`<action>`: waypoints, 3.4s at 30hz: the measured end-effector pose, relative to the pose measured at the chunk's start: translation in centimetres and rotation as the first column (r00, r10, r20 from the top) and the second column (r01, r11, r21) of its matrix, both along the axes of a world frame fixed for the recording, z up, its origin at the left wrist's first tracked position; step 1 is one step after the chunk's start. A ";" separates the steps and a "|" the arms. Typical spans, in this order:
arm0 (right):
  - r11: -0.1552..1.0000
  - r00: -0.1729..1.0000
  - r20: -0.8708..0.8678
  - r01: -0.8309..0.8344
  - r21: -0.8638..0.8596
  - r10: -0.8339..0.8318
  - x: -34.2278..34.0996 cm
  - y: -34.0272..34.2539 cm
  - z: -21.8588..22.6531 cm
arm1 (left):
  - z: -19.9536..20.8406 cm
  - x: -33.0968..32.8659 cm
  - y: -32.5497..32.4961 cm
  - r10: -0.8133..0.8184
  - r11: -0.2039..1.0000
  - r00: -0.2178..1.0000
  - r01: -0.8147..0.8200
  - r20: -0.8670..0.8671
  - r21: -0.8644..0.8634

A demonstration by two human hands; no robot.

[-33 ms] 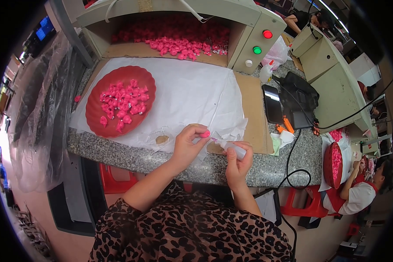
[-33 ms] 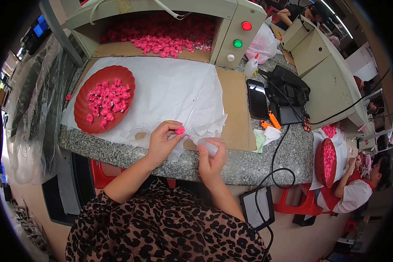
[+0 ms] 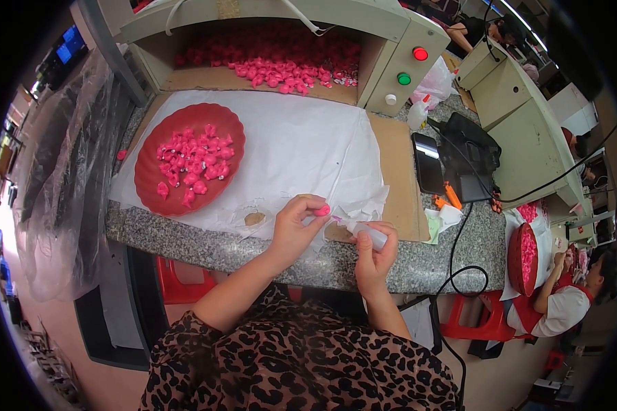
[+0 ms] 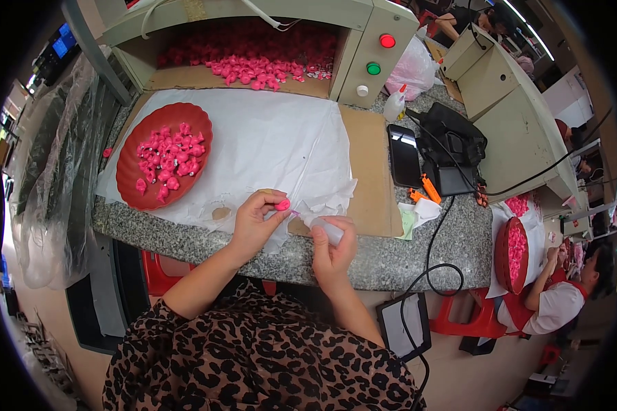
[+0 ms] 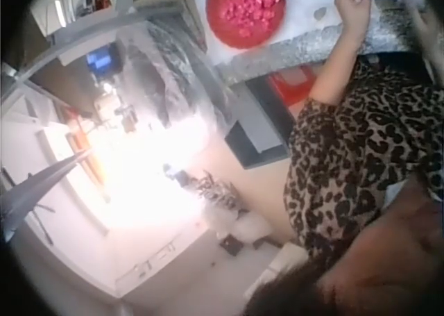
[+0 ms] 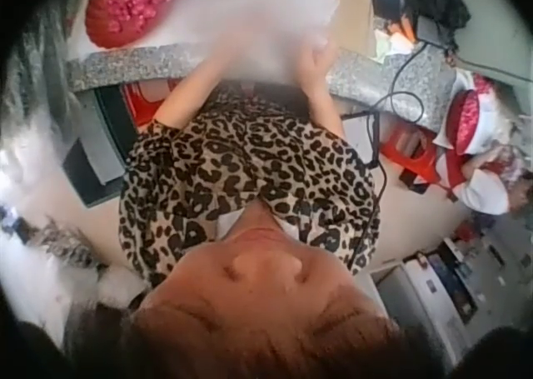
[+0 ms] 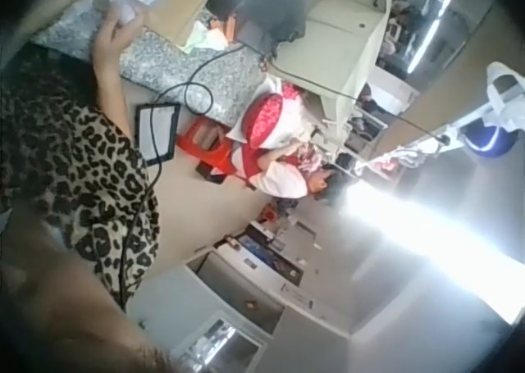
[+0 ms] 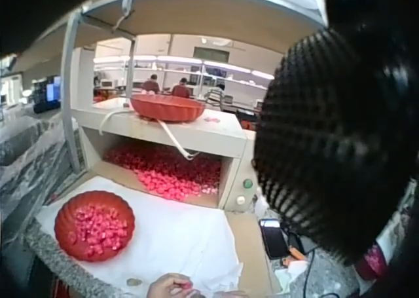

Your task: The person applies glue onto figurines using an applicator bottle, attaches small pieces to them by hand, and retrieves more figurines from an oven.

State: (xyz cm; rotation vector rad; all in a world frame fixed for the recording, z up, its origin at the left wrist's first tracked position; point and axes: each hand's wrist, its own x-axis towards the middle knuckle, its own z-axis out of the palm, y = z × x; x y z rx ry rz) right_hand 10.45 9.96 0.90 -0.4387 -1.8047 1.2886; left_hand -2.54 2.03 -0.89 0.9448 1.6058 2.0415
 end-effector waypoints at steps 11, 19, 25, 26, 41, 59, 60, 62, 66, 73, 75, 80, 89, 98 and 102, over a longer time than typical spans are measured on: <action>0.986 0.998 -0.058 0.001 -0.165 -0.010 -0.4 -0.2 0.5 | 0.2 0.1 -0.1 -0.023 1.000 0.998 0.022 0.059 0.013; 0.970 0.996 -0.083 0.013 -0.242 -0.034 -0.6 0.1 0.4 | -0.1 -0.1 -0.2 -0.058 0.998 0.996 0.058 0.065 -0.004; 0.931 0.990 -0.137 -0.010 -0.365 -0.043 -0.4 0.4 0.6 | 0.7 -0.4 -0.5 -0.114 0.991 0.993 0.115 0.028 -0.063; 0.931 0.990 -0.137 -0.011 -0.365 -0.042 -0.3 0.6 0.7 | 0.9 -0.6 -0.5 -0.121 0.989 0.993 0.119 -0.014 -0.085; 0.923 0.989 -0.027 -0.148 -0.355 0.149 -0.4 2.5 2.1 | 3.0 -2.7 -1.8 -0.453 0.843 0.880 0.373 -0.139 -0.388; 0.920 0.985 0.010 -0.156 -0.359 0.171 -0.7 2.8 2.0 | 2.4 -2.9 -1.9 -0.505 0.821 0.845 0.409 -0.174 -0.397; 0.923 0.986 0.008 -0.155 -0.353 0.169 -0.7 2.8 2.0 | 2.4 -2.9 -1.9 -0.505 0.822 0.845 0.409 -0.174 -0.397; 0.925 0.986 0.006 -0.155 -0.346 0.168 -0.7 2.9 2.0 | 2.4 -2.9 -1.9 -0.506 0.820 0.847 0.415 -0.164 -0.394; 0.920 0.984 0.007 -0.164 -0.355 0.178 -0.7 3.0 2.0 | 2.6 -2.9 -1.9 -0.517 0.813 0.843 0.427 -0.151 -0.396; 0.916 0.979 0.000 -0.189 -0.354 0.202 -0.7 3.2 2.0 | 2.8 -3.0 -2.0 -0.519 0.801 0.848 0.437 -0.110 -0.410; 0.919 0.979 0.008 -0.188 -0.346 0.203 -0.7 3.3 2.1 | 2.8 -3.1 -2.1 -0.515 0.804 0.852 0.439 -0.099 -0.401; 0.923 0.981 0.016 -0.178 -0.341 0.195 -0.7 3.4 2.1 | 3.1 -3.5 -2.1 -0.559 0.754 0.828 0.524 0.031 -0.397; 0.925 0.980 0.017 -0.182 -0.332 0.198 -0.9 3.5 2.0 | 2.7 -3.9 -2.1 -0.574 0.732 0.814 0.560 0.091 -0.389; 0.933 0.973 0.051 -0.198 -0.299 0.223 -0.7 3.4 2.6 | 2.0 -3.5 -2.0 -0.513 0.814 0.858 0.482 -0.010 -0.324; 0.953 0.976 0.066 -0.187 -0.237 0.208 -0.6 2.9 2.9 | 2.6 -3.1 -2.0 -0.487 0.825 0.873 0.447 -0.033 -0.347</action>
